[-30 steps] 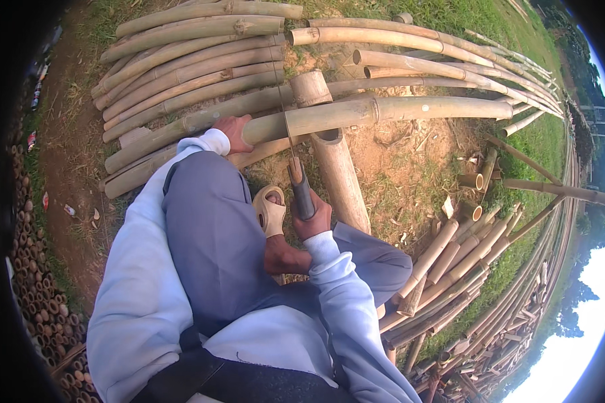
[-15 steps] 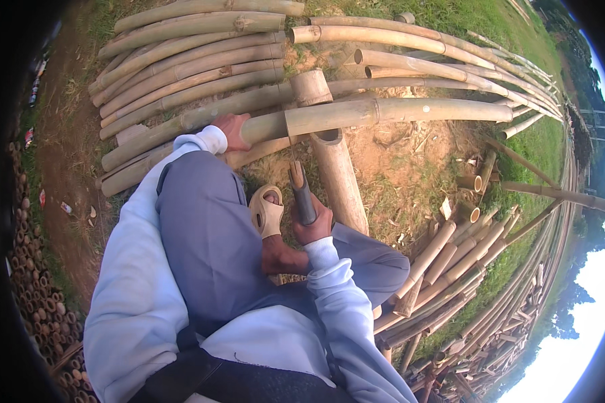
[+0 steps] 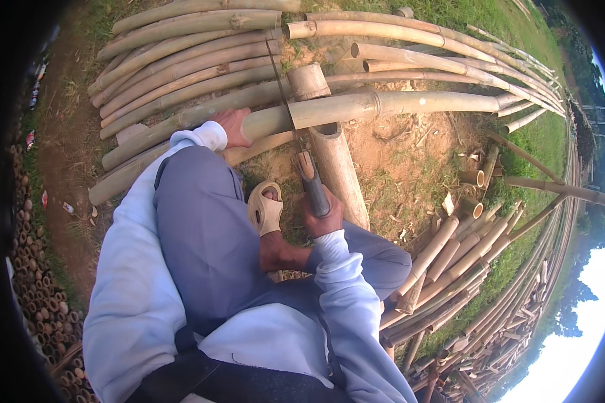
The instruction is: The person sits on the ground and uses a hand saw to cut bamboo poles into shorter sections. The cut pieces are placed on a nearby pile. Another person is visible in the background.
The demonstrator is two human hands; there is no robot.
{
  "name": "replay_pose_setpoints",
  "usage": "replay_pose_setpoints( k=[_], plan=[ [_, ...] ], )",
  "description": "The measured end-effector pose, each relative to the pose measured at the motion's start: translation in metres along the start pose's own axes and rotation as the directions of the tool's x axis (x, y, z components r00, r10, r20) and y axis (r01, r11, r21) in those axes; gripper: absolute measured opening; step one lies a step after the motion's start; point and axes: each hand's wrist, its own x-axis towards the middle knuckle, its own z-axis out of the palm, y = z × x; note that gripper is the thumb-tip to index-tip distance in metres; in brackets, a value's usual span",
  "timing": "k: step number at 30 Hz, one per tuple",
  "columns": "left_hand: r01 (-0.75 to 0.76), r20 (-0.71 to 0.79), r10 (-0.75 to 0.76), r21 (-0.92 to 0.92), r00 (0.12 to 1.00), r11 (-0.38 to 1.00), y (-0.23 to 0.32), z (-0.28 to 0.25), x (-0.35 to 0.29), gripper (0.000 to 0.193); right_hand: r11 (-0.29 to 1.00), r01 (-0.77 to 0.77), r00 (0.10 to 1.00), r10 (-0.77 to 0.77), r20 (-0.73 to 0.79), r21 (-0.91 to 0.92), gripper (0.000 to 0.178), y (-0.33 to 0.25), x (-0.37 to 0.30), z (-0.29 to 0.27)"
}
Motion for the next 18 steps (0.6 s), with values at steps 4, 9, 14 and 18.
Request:
replay_pose_setpoints(
  k=[4, 9, 14, 18],
  plan=[
    [0.018, -0.009, -0.017, 0.009, 1.000, 1.000, -0.017, 0.005, -0.005, 0.083, 1.000, -0.028, 1.000, 0.028, -0.012, 0.003, 0.027, -0.023, -0.084, -0.030],
    [0.035, -0.036, -0.034, 0.017, 0.999, 0.999, -0.014, 0.009, -0.002, 0.086, 0.998, 0.042, 0.998, -0.043, -0.038, -0.038, 0.022, -0.015, -0.074, -0.030],
    [-0.013, 0.009, 0.013, 0.006, 1.000, 1.000, -0.004, -0.001, 0.008, 0.089, 0.992, 0.116, 0.993, -0.116, -0.013, 0.057, 0.011, 0.011, 0.030, 0.018],
    [-0.012, -0.001, 0.012, -0.033, 1.000, 0.999, -0.023, 0.001, 0.001, 0.090, 0.999, 0.033, 0.999, -0.033, 0.032, 0.017, 0.014, -0.016, -0.050, -0.021]
  ],
)
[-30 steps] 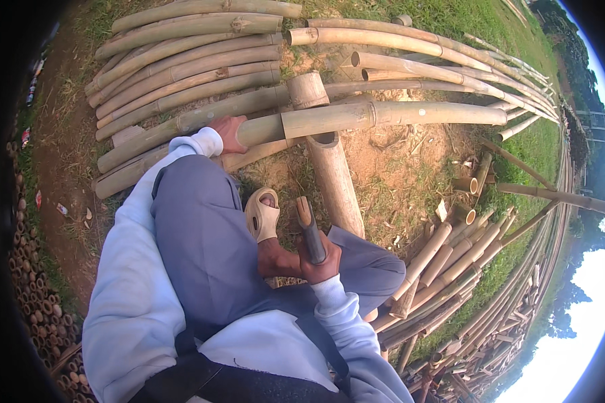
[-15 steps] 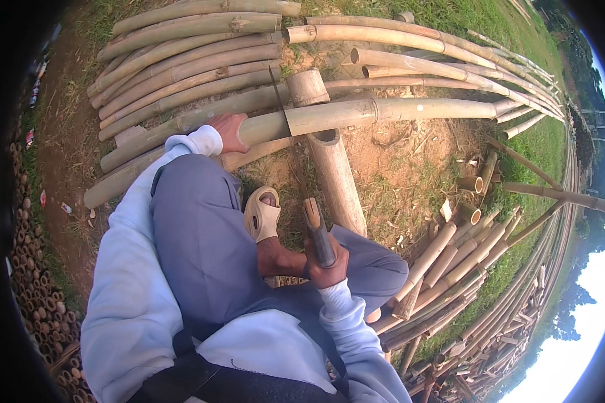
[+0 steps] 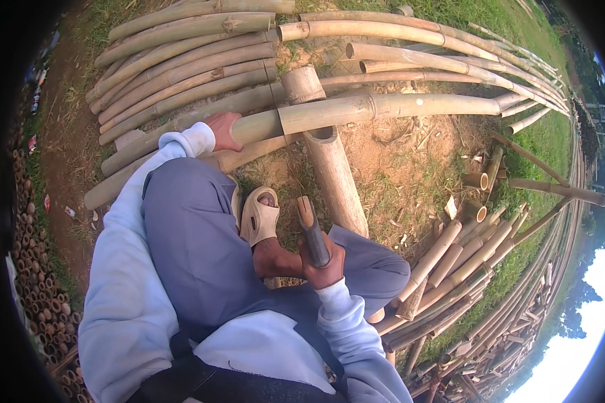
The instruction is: The person sits on the ground and uses a hand saw to cut bamboo poles into shorter sections. The cut pieces are placed on a nearby pile. Another person is visible in the background.
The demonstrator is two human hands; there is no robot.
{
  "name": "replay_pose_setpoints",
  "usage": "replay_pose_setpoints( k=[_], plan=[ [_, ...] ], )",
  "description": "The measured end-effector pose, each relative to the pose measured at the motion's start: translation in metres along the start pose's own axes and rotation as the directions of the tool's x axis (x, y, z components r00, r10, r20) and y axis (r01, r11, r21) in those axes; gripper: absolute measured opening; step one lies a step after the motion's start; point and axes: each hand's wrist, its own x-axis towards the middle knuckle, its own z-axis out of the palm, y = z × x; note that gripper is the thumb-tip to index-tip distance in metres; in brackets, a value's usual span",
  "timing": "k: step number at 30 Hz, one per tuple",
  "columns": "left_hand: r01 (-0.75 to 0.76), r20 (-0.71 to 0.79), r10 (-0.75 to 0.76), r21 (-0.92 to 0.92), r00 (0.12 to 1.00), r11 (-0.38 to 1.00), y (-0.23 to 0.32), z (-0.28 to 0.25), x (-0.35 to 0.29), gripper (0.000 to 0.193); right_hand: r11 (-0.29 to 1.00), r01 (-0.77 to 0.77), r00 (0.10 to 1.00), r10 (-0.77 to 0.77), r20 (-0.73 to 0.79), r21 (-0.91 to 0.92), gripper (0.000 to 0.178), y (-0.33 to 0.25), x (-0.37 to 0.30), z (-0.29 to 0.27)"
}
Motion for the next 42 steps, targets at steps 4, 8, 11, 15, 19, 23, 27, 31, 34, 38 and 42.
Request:
replay_pose_setpoints(
  k=[4, 8, 11, 15, 19, 23, 27, 31, 34, 38, 42],
  plan=[
    [-0.016, 0.104, 0.023, -0.075, 0.994, 0.997, 0.002, -0.006, 0.008, 0.088, 0.993, -0.057, 0.998, 0.057, 0.001, -0.105, 0.026, -0.007, -0.075, -0.036],
    [-0.040, 0.130, 0.050, -0.080, 0.990, 0.996, 0.009, -0.006, 0.020, 0.083, 0.999, 0.039, 0.997, -0.039, -0.065, -0.006, 0.014, 0.023, 0.015, -0.001],
    [-0.078, 0.147, 0.097, -0.128, 0.984, 0.989, 0.012, -0.010, 0.028, 0.081, 0.999, 0.022, 0.998, -0.020, -0.053, 0.045, 0.016, 0.021, 0.087, 0.022],
    [-0.045, 0.230, 0.113, -0.280, 0.967, 0.959, -0.004, -0.015, 0.018, 0.073, 0.996, -0.058, 0.998, 0.057, 0.028, 0.064, 0.020, 0.001, 0.023, -0.007],
    [0.024, 0.253, 0.045, -0.264, 0.966, 0.964, 0.000, -0.021, 0.013, 0.070, 0.998, -0.037, 0.999, 0.035, -0.022, -0.052, 0.028, -0.005, -0.062, -0.041],
    [0.007, 0.285, 0.066, -0.249, 0.956, 0.969, -0.001, -0.018, 0.028, 0.071, 0.998, -0.035, 0.999, 0.035, -0.013, 0.055, 0.018, 0.008, 0.010, -0.017],
    [-0.032, 0.262, 0.100, -0.253, 0.960, 0.967, 0.009, -0.024, 0.027, 0.070, 0.989, 0.066, 0.998, -0.064, -0.021, 0.132, 0.013, 0.022, 0.097, 0.032],
    [-0.027, 0.217, 0.081, -0.240, 0.973, 0.970, -0.008, -0.019, 0.022, 0.071, 0.996, -0.053, 0.999, 0.052, 0.015, 0.068, 0.022, 0.003, 0.006, -0.004],
    [0.033, 0.300, 0.046, -0.253, 0.953, 0.967, -0.007, -0.021, 0.022, 0.075, 0.994, -0.075, 0.997, 0.075, -0.004, -0.085, 0.025, -0.008, -0.080, -0.040],
    [0.050, 0.334, 0.040, -0.259, 0.942, 0.965, 0.006, -0.027, 0.028, 0.075, 0.999, -0.032, 0.997, 0.034, -0.065, 0.034, 0.021, 0.003, -0.024, -0.022],
    [0.036, 0.325, 0.062, -0.287, 0.944, 0.957, 0.015, -0.027, 0.031, 0.074, 0.993, 0.033, 0.999, -0.028, -0.042, 0.114, 0.013, 0.048, 0.071, 0.020]
  ],
)
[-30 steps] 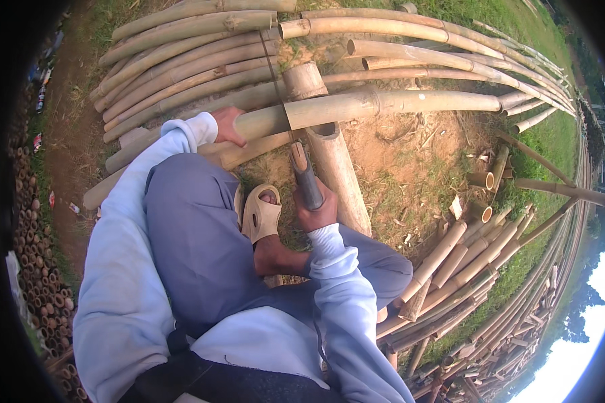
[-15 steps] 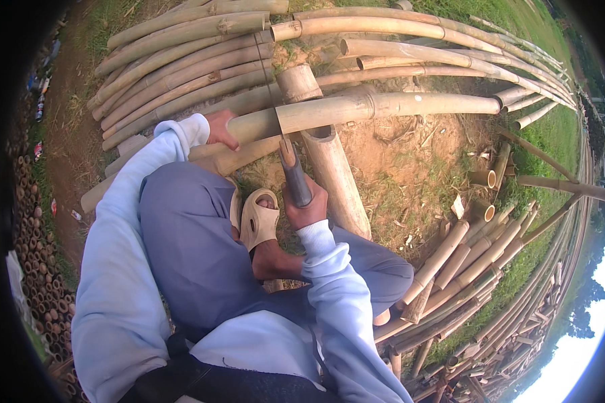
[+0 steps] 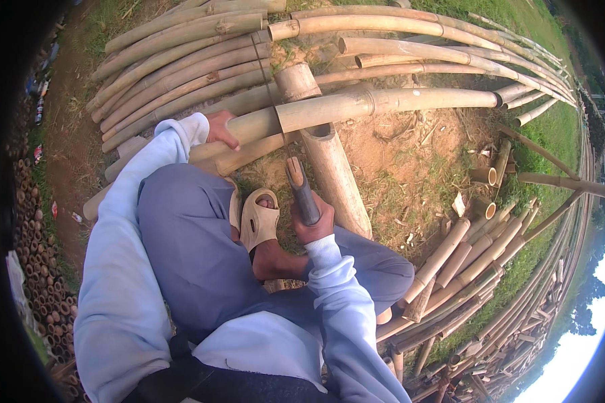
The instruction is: The person sits on the ground and uses a hand saw to cut bamboo poles into shorter sections. The cut pieces are placed on a nearby pile. Another person is visible in the background.
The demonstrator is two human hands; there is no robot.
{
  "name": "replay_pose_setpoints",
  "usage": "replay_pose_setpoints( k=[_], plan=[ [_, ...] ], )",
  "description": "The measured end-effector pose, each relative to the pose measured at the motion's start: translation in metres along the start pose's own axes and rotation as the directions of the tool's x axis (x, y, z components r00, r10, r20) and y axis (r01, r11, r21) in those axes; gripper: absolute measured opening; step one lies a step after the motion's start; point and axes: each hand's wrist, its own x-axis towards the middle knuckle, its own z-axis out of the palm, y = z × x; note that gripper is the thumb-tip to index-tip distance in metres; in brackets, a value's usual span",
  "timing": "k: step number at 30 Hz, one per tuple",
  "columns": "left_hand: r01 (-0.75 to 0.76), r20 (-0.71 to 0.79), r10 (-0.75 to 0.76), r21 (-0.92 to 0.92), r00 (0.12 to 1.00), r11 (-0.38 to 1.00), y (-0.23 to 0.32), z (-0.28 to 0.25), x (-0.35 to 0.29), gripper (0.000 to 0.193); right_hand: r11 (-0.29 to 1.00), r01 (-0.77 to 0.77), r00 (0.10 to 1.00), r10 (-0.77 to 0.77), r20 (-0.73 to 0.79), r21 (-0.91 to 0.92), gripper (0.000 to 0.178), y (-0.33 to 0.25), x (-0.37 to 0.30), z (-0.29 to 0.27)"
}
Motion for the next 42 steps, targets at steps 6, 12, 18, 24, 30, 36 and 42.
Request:
replay_pose_setpoints(
  k=[6, 12, 18, 24, 30, 36, 42],
  plan=[
    [0.056, -0.005, -0.057, -0.054, 0.998, 0.997, -0.055, 0.011, 0.010, 0.078, 0.979, -0.114, 0.989, 0.128, 0.076, -0.171, 0.023, -0.062, -0.129, -0.072],
    [0.156, 0.089, -0.150, -0.074, 0.985, 0.985, -0.027, 0.001, 0.016, 0.108, 0.993, -0.092, 0.996, 0.093, 0.007, -0.073, 0.017, -0.039, -0.068, -0.041],
    [0.046, -0.114, -0.051, -0.041, 0.992, 0.998, -0.041, 0.003, 0.007, 0.083, 0.990, 0.060, 0.997, -0.051, 0.066, -0.128, 0.015, -0.028, -0.080, -0.034],
    [-0.047, -0.015, 0.046, -0.098, 0.999, 0.994, -0.023, 0.017, -0.003, 0.079, 0.962, 0.095, 0.995, -0.094, 0.015, -0.257, 0.020, -0.054, -0.121, -0.066],
    [-0.079, -0.348, 0.150, 0.209, 0.926, 0.975, -0.022, 0.028, -0.004, 0.085, 0.988, 0.102, 0.994, -0.105, -0.021, -0.118, 0.010, -0.032, -0.012, -0.003],
    [-0.046, -0.384, 0.125, 0.206, 0.915, 0.977, -0.028, 0.035, -0.016, 0.088, 0.960, 0.123, 0.992, -0.127, -0.002, -0.251, 0.020, -0.044, -0.087, -0.041],
    [0.063, -0.391, 0.064, 0.302, 0.918, 0.951, -0.008, 0.038, -0.018, 0.086, 0.985, 0.052, 0.998, -0.058, -0.033, -0.166, 0.011, -0.051, -0.028, -0.010]
  ],
)
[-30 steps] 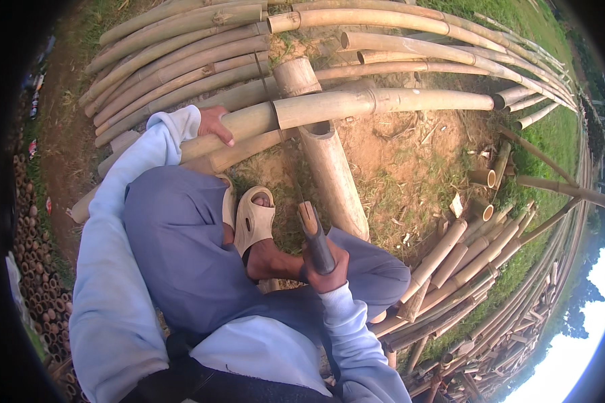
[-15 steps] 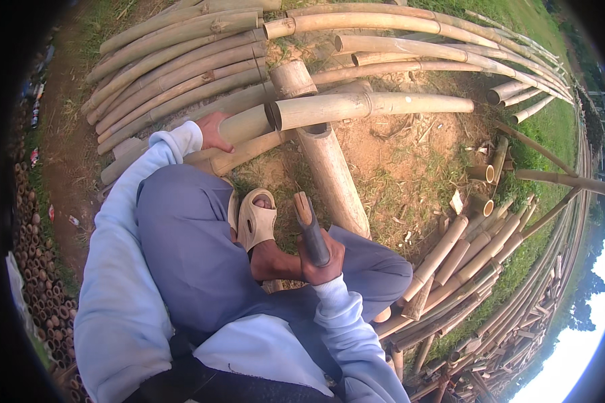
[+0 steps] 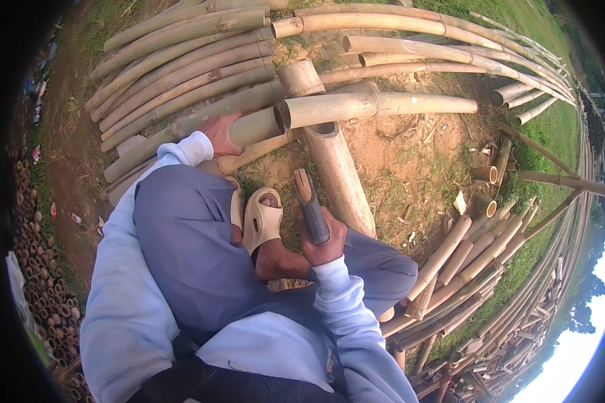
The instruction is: The person sits on the ground and uses a hand saw to cut bamboo poles into shorter sections. The cut pieces are placed on a nearby pile. Another person is visible in the background.
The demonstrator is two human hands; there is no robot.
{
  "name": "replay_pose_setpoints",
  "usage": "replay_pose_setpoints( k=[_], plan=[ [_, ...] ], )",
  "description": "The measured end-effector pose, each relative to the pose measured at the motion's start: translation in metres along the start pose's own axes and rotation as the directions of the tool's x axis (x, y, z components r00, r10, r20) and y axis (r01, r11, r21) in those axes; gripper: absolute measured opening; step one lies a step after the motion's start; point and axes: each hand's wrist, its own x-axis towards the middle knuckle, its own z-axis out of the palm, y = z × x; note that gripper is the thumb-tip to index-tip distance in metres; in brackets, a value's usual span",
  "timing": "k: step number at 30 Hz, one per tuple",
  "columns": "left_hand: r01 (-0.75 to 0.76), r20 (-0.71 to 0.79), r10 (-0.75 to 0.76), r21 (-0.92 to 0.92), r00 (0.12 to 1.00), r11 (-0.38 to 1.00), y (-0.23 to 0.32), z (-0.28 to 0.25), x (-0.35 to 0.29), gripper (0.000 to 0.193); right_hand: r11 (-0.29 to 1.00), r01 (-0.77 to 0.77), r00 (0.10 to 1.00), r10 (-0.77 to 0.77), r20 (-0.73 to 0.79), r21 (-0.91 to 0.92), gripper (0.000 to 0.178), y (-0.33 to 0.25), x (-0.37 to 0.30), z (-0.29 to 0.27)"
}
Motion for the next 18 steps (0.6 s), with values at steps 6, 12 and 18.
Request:
replay_pose_setpoints(
  k=[6, 12, 18],
  plan=[
    [0.061, 0.000, -0.061, 0.026, 0.998, 0.998, 0.003, 0.000, -0.011, 0.091, 0.998, 0.004, 0.998, 0.000, 0.057, -0.065, 0.025, 0.018, -0.054, -0.019],
    [0.025, -0.007, -0.025, 0.038, 1.000, 0.999, 0.003, 0.002, -0.012, 0.086, 0.998, 0.032, 0.999, -0.030, 0.033, -0.054, 0.019, 0.015, -0.036, -0.006],
    [0.011, -0.096, -0.005, 0.062, 0.995, 0.998, 0.001, 0.007, -0.008, 0.078, 0.999, 0.010, 1.000, -0.010, 0.011, -0.039, 0.015, 0.018, -0.038, -0.009]
  ],
)
